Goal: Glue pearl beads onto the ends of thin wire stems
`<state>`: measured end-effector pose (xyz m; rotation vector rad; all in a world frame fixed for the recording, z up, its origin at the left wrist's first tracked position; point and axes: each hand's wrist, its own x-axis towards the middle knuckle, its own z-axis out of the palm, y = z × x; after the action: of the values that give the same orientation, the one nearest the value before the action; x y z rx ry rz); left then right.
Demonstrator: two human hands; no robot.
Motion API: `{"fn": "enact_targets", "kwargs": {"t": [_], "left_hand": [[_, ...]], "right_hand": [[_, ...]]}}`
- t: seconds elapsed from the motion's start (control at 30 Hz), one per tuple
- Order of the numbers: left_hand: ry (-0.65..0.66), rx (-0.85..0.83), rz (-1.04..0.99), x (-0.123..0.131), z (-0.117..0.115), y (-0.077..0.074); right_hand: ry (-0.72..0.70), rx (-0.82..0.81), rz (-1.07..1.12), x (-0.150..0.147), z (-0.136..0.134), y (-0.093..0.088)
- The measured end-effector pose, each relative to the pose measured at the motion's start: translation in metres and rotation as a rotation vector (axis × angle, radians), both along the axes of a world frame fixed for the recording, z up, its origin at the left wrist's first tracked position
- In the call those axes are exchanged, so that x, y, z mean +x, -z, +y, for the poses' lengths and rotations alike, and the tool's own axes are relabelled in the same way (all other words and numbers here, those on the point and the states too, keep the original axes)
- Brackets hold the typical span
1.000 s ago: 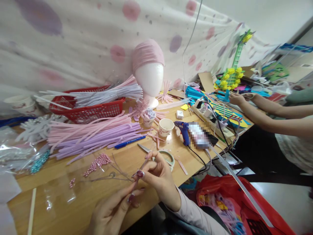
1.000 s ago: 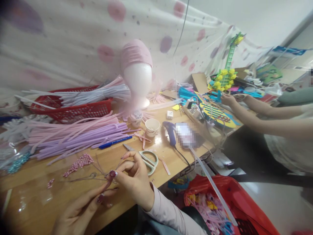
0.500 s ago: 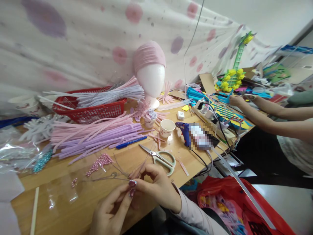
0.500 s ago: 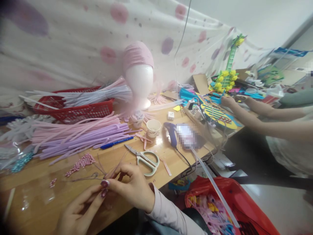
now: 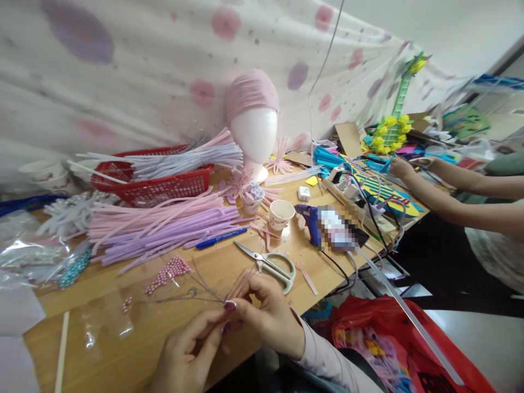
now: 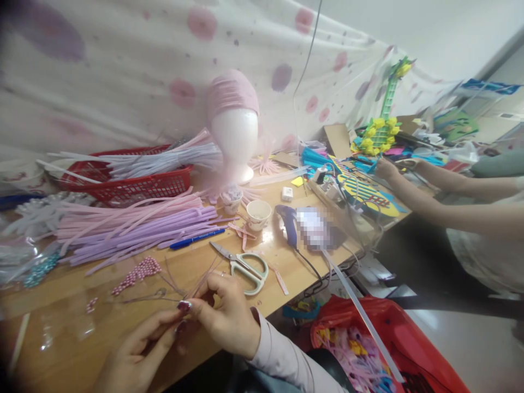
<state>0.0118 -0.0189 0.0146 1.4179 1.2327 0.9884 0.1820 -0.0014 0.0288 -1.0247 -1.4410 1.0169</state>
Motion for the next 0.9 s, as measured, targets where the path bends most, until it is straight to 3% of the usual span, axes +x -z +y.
{"fn": "enact_targets", "kwargs": {"t": [0.17, 0.33, 0.47, 0.9], "left_hand": [[0.137, 0.065, 0.085, -0.011, 0.008, 0.009], [0.057, 0.129, 0.111, -0.018, 0.005, 0.018], [0.034, 0.047, 0.094, -0.015, 0.002, 0.015], [0.204, -0.024, 0.009, -0.014, -0.001, 0.007]], "right_hand": [[0.013, -0.009, -0.009, -0.001, 0.0, 0.002], [-0.002, -0.041, -0.021, 0.001, 0.001, 0.0], [0.035, -0.066, 0.01, 0.001, 0.001, -0.001], [-0.014, -0.07, 0.183, -0.002, -0.001, 0.004]]}}
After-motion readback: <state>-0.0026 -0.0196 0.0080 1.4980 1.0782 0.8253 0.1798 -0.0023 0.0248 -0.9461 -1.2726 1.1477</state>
